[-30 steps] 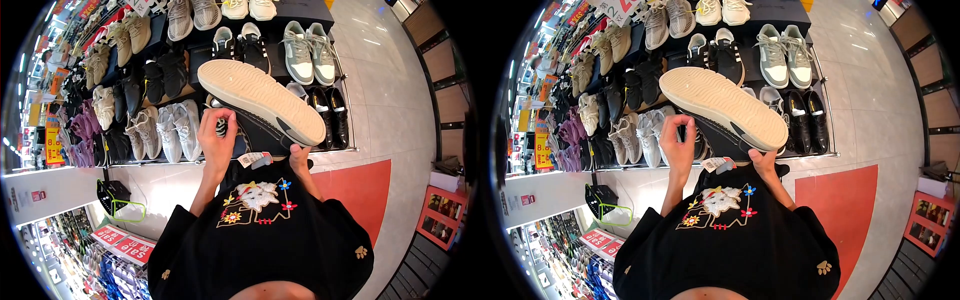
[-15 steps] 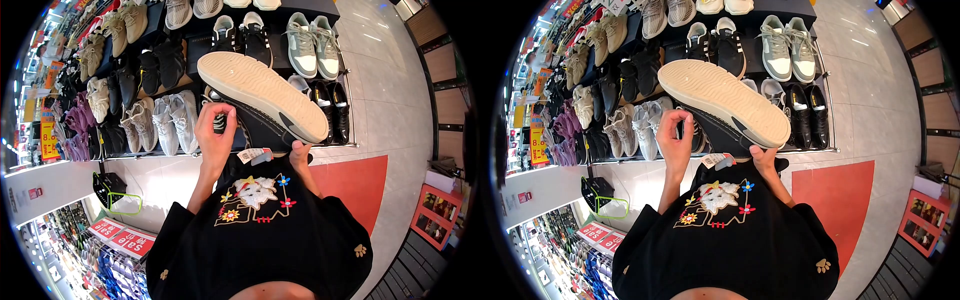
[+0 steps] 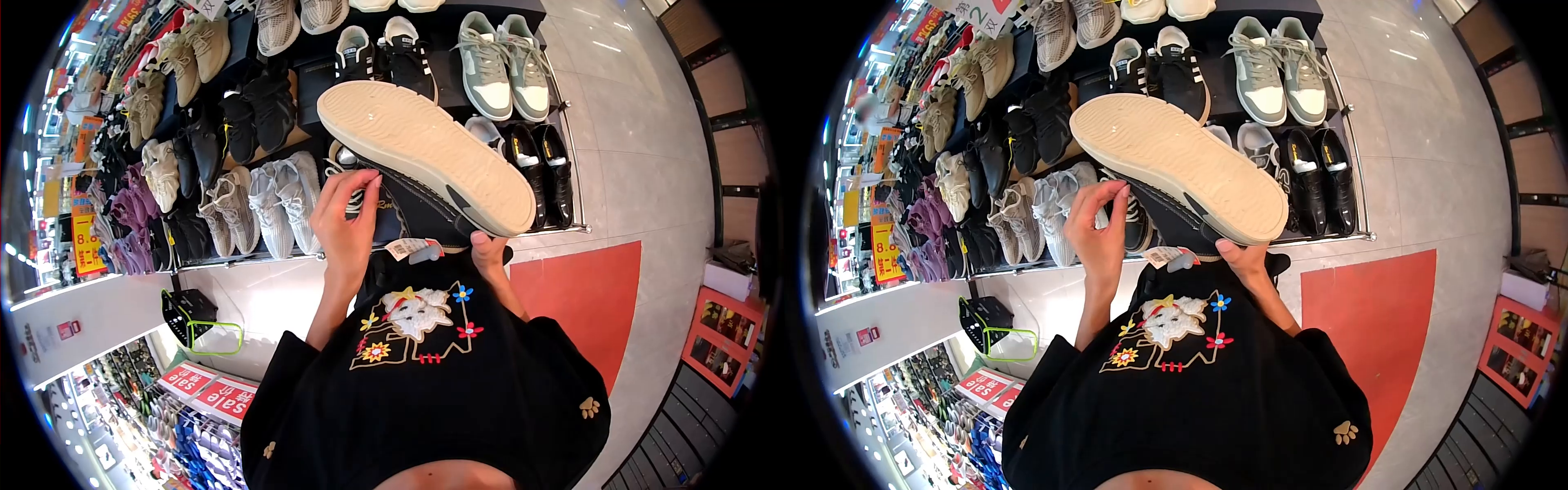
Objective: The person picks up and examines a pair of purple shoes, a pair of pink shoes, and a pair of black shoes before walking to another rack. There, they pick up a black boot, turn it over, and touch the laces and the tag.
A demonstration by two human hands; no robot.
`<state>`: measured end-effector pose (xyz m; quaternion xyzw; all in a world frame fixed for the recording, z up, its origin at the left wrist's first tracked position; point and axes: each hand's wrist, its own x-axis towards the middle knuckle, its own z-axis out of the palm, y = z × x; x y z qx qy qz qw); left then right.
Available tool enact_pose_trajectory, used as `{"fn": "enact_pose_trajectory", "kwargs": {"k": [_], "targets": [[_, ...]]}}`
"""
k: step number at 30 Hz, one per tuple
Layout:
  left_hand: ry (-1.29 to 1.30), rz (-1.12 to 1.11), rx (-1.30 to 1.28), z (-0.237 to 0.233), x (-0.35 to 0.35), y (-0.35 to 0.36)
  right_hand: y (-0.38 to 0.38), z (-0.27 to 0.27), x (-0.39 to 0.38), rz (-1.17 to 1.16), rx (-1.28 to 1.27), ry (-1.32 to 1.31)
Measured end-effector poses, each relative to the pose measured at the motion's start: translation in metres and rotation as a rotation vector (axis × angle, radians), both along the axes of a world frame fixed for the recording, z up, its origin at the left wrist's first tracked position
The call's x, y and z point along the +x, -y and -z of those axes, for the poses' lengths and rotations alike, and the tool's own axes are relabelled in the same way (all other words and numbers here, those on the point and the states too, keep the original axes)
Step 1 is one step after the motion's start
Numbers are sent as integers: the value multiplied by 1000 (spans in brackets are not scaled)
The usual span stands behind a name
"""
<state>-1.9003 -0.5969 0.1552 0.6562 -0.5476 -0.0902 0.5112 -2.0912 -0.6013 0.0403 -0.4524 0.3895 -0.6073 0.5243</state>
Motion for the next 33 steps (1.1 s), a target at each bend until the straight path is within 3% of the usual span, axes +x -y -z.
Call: {"fn": "enact_pose_trajectory", "kwargs": {"k": [3, 26, 29, 33], "targets": [[118, 10, -20, -6, -3, 2, 0, -4, 0, 2, -9, -1], [-199, 115, 45, 8, -5, 3, 1, 25, -13, -46, -19, -43], [-158, 157, 75, 7, -5, 3, -3, 7, -14, -9, 37, 10], [-151, 174, 95, 9, -6, 4, -3, 27, -13, -4, -5, 15]]}}
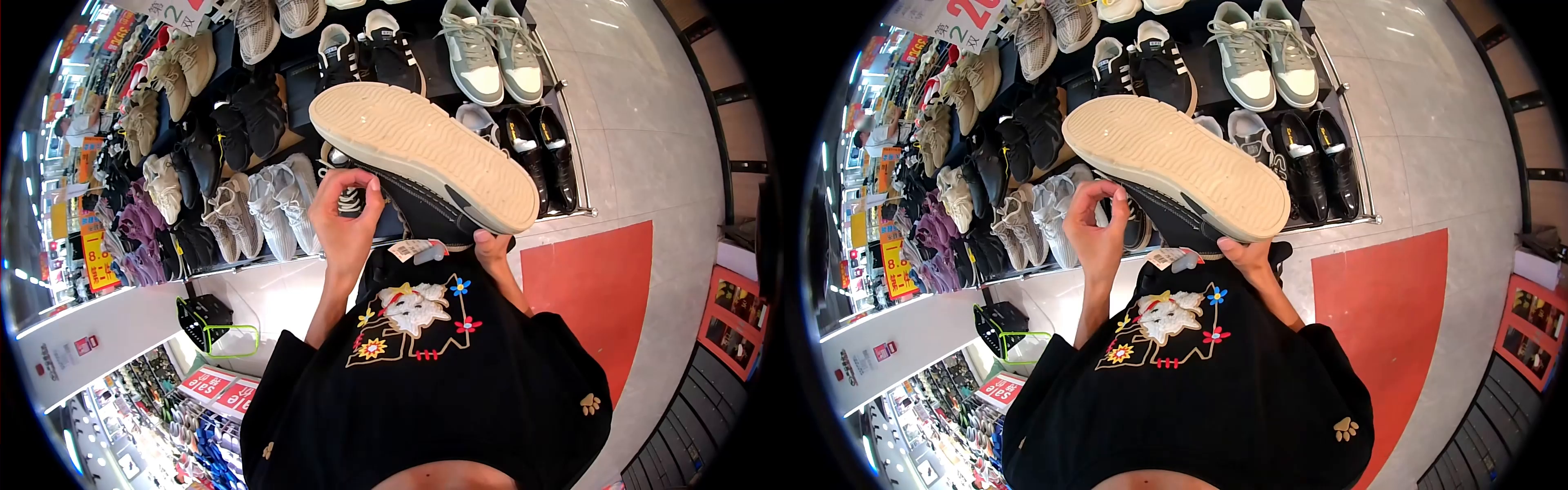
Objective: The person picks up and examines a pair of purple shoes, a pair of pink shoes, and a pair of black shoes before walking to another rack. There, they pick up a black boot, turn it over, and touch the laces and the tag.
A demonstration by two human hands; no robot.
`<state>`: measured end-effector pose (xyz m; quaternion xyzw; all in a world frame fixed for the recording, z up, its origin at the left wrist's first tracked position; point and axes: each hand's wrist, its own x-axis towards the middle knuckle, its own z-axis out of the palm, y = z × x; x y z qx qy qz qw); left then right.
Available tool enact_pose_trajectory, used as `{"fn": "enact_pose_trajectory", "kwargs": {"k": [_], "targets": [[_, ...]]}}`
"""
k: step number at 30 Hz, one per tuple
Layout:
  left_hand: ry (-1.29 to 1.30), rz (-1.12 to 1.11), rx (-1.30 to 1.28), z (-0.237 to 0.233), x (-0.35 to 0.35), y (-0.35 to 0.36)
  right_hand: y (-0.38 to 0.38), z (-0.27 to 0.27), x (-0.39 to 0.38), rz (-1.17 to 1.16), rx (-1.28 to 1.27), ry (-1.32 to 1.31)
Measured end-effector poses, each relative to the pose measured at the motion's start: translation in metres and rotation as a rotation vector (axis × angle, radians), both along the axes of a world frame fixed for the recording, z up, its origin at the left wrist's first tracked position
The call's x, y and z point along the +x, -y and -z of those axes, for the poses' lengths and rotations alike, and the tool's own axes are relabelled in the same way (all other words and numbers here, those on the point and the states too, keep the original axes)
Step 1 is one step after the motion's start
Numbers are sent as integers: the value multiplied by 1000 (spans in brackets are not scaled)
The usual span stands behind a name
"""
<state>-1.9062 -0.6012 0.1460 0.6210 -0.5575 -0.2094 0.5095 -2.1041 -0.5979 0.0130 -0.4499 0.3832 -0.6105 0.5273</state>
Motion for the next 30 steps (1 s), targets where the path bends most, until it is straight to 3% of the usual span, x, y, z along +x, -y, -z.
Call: {"fn": "enact_pose_trajectory", "kwargs": {"k": [13, 16, 22, 24, 27, 30], "targets": [[-137, -81, -89, -4, -3, -2, 2, -2, -6, 44, 77, 36], [-239, -138, -66, -5, -2, -5, 6, 11, -4, 20, 199, 296], [-273, -180, -41, -1, -3, -3, 8, 6, -7, -4, 257, 489], [-106, -241, -197, -15, -21, 13, 9, -7, -6, -8, 272, 546], [64, -61, -36, -1, -3, 7, 10, -17, -5, -27, 278, 557], [145, -69, -53, -5, -5, 7, 9, -14, -5, -49, 275, 557]]}}
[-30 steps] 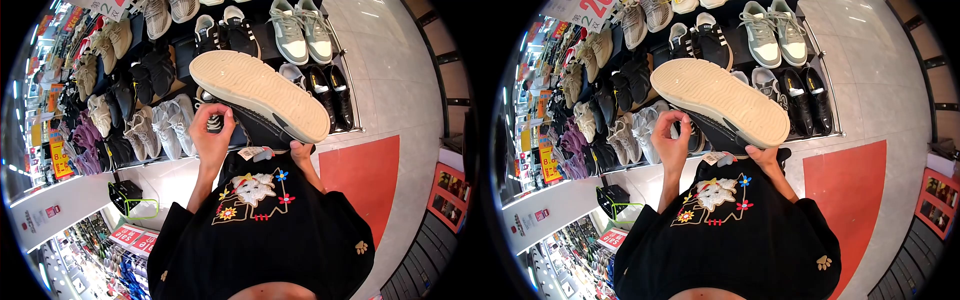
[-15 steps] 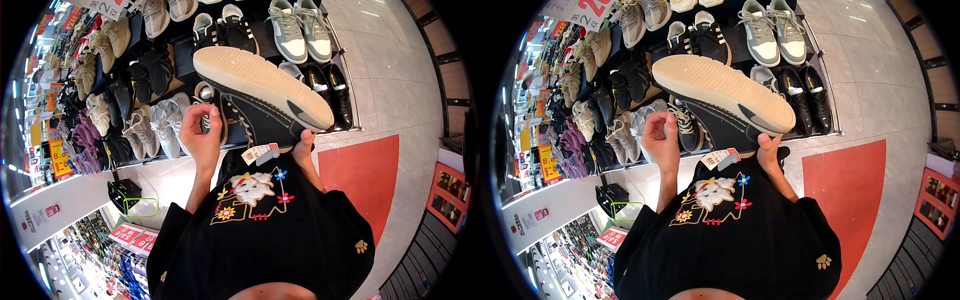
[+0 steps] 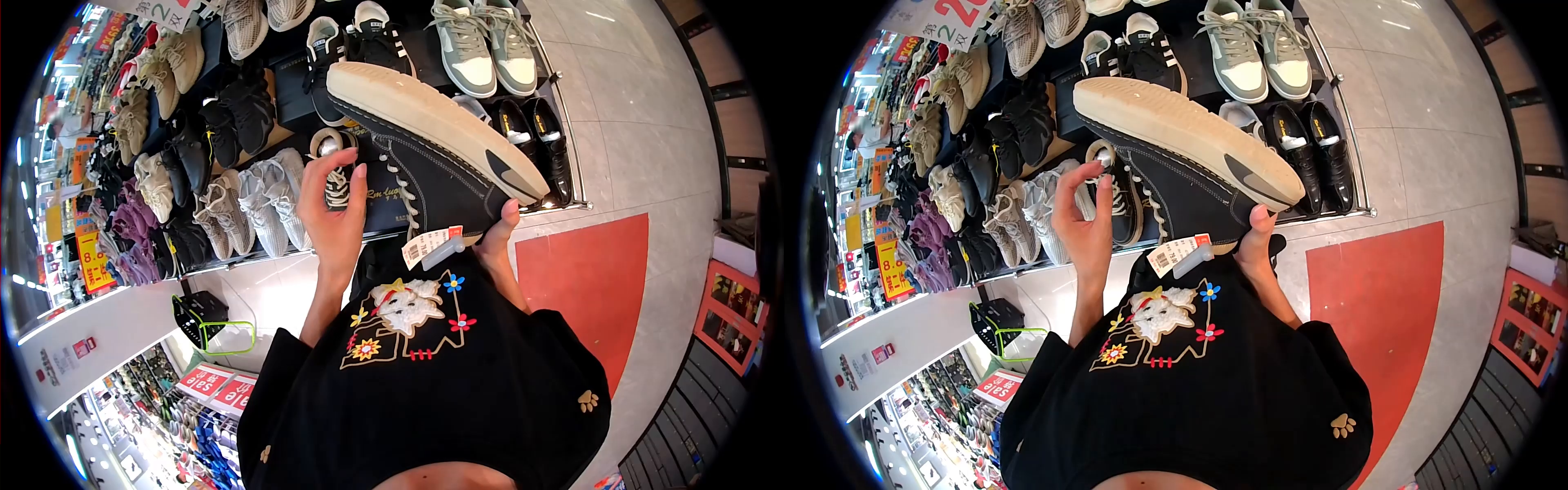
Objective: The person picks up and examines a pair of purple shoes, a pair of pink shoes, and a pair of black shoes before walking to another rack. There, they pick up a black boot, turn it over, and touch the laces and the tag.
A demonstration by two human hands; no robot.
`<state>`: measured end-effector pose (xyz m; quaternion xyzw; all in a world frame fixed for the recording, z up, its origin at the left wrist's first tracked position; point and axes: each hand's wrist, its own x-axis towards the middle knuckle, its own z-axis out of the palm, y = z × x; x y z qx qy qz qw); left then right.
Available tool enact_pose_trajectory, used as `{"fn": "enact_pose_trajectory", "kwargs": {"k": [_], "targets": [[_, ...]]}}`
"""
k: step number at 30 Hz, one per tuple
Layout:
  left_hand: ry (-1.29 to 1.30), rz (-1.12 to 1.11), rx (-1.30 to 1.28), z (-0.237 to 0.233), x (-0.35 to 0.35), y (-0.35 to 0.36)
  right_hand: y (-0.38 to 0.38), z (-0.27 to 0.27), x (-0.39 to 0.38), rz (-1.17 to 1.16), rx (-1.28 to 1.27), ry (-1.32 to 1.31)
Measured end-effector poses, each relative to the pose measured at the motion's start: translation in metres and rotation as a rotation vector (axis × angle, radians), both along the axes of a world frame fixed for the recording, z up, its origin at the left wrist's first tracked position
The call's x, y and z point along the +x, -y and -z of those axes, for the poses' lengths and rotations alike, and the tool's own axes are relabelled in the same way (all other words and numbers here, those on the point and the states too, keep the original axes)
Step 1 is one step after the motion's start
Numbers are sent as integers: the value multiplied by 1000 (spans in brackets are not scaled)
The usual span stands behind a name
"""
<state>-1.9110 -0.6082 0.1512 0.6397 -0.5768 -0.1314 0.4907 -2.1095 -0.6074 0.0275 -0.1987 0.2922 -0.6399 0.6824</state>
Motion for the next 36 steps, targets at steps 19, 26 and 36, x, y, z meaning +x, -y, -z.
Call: {"fn": "enact_pose_trajectory", "kwargs": {"k": [19, 26, 36], "targets": [[25, -72, -100, -13, -3, 17, -3, 14, 0, -28, 6, -164], [-10, -76, -95, -11, 2, 14, -5, 12, 2, -95, 1, -135], [-37, -14, -95, -12, 2, 16, -4, 11, 5, -81, -15, -152]]}}
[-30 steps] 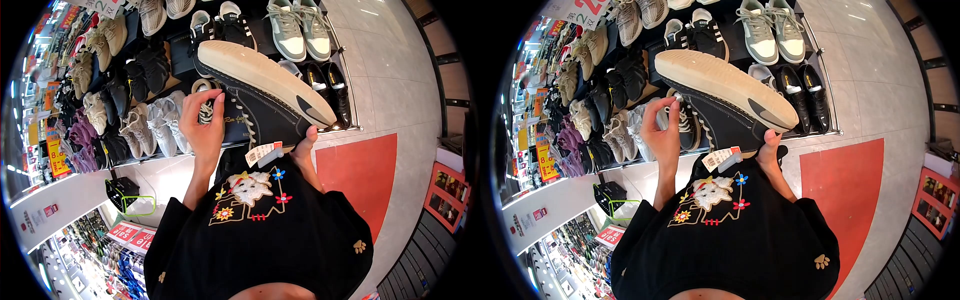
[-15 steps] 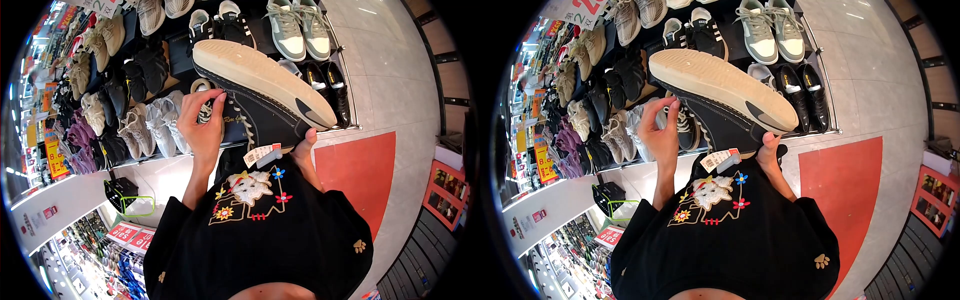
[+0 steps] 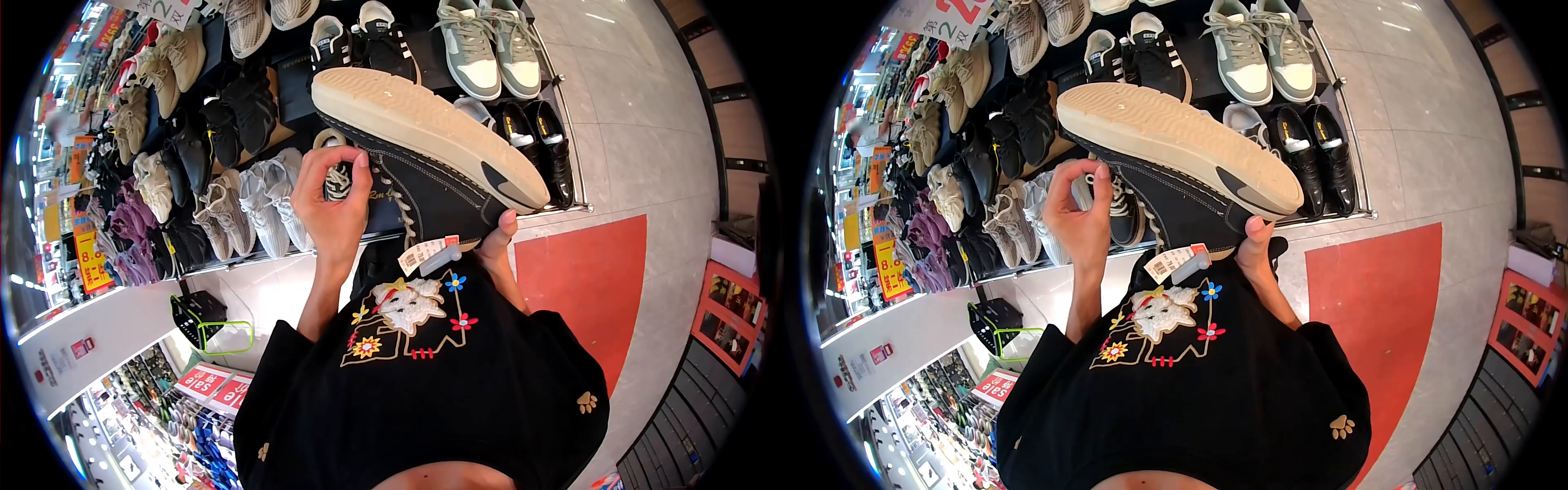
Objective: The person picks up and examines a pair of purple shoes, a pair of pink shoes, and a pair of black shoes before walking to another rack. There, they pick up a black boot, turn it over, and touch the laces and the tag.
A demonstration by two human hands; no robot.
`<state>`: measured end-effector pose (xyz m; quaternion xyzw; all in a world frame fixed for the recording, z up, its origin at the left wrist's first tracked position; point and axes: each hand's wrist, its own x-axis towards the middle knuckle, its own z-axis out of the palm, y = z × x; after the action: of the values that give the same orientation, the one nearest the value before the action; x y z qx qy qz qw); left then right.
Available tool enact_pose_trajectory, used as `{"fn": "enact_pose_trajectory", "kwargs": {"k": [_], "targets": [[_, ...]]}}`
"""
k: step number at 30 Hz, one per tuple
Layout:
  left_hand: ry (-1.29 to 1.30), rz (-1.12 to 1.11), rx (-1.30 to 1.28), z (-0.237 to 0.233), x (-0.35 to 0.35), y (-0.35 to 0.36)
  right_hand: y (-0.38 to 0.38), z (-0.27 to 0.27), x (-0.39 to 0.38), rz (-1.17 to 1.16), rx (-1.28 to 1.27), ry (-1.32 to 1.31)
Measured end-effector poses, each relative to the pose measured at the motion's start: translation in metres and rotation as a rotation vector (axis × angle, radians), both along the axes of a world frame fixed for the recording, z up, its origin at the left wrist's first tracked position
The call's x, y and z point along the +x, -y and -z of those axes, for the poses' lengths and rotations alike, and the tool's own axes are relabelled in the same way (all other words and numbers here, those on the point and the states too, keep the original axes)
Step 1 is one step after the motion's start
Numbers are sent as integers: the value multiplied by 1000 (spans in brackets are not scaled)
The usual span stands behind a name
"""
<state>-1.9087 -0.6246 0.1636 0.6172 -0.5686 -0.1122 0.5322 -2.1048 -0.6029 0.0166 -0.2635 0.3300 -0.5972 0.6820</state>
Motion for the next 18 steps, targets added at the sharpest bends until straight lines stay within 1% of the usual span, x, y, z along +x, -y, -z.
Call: {"fn": "enact_pose_trajectory", "kwargs": {"k": [14, 16, 18], "targets": [[-74, -9, -13, 2, -1, 2, -2, 2, 3, 36, 1, 45], [-69, 22, 44, 0, 0, -1, -2, 1, 5, 38, 10, 53], [-77, 1, 13, 3, 0, 1, -1, 0, 6, 60, 10, 50]]}}
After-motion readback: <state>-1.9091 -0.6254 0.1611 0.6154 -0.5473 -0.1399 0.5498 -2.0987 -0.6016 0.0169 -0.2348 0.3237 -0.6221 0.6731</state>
